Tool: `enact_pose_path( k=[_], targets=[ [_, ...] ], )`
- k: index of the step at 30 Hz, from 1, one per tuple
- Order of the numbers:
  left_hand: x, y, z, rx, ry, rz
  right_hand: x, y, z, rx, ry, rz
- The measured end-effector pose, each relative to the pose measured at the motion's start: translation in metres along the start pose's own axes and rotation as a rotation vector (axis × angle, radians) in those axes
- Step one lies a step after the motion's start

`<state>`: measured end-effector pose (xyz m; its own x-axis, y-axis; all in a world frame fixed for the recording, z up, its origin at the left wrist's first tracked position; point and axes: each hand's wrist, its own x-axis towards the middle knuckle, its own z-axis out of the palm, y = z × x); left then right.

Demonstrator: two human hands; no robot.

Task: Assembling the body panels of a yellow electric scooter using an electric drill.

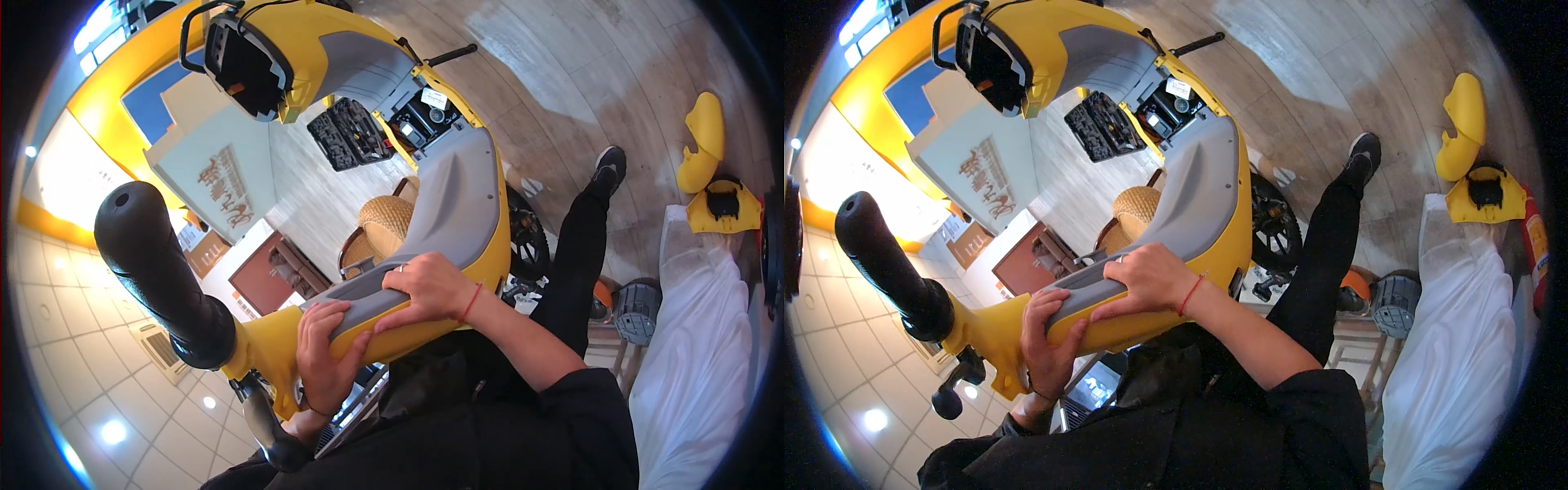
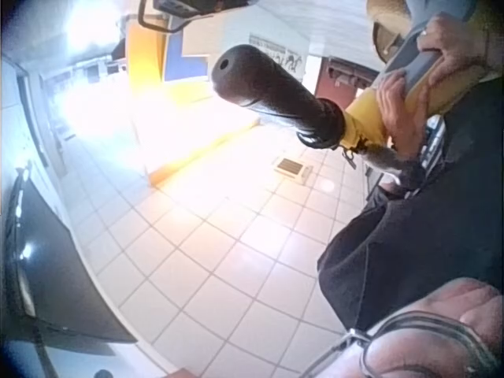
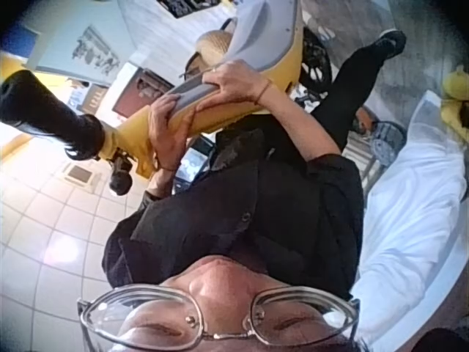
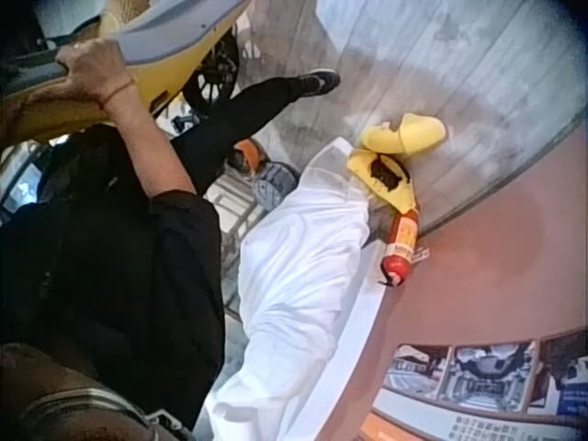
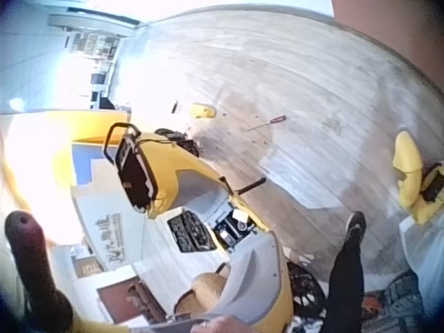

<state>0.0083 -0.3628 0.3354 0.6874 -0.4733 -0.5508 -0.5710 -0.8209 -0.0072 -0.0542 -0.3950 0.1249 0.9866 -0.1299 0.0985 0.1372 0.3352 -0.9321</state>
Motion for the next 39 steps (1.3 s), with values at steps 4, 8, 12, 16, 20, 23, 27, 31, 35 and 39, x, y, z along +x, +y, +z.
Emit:
enact_pose_path(
  k=[4, 8, 12, 16, 20, 23, 27, 31, 35, 39],
  targets=[
    [-0.003, 0.0, -0.001, -0.012, 0.029, -0.006, -0.007, -0.004, 0.007, 0.161, 0.091, 0.104],
    [-0.012, -0.007, 0.001, -0.085, 0.163, 0.05, -0.01, -0.015, 0.009, 0.096, 0.226, 0.097],
    [-0.078, -0.012, -0.012, -0.137, 0.085, 0.376, 0.004, -0.046, 0.019, 0.057, 0.25, 0.019],
    [-0.107, -0.025, 0.004, -0.322, -0.048, 0.389, 0.019, -0.064, 0.034, -0.058, 0.287, -0.021],
    [-0.139, -0.05, 0.02, -0.38, 0.031, -0.01, 0.027, -0.061, 0.05, -0.007, 0.342, 0.104],
    [-0.162, -0.076, 0.038, -0.613, 0.117, -0.237, 0.035, -0.06, 0.05, -0.148, 0.321, 0.073],
    [-0.199, -0.135, 0.073, -0.754, 0.184, -0.342, 0.027, -0.082, 0.041, -0.184, 0.349, 0.18],
    [-0.188, -0.184, 0.083, -0.972, 0.49, -0.409, 0.022, -0.114, 0.06, -0.34, 0.378, 0.104],
    [-0.162, -0.233, 0.099, -0.558, 0.346, -0.066, 0.017, -0.136, 0.094, -0.441, 0.491, -0.092],
    [-0.134, -0.242, 0.106, -0.59, 0.275, 0.063, -0.011, -0.12, 0.087, -0.523, 0.261, -0.003]
  ],
)
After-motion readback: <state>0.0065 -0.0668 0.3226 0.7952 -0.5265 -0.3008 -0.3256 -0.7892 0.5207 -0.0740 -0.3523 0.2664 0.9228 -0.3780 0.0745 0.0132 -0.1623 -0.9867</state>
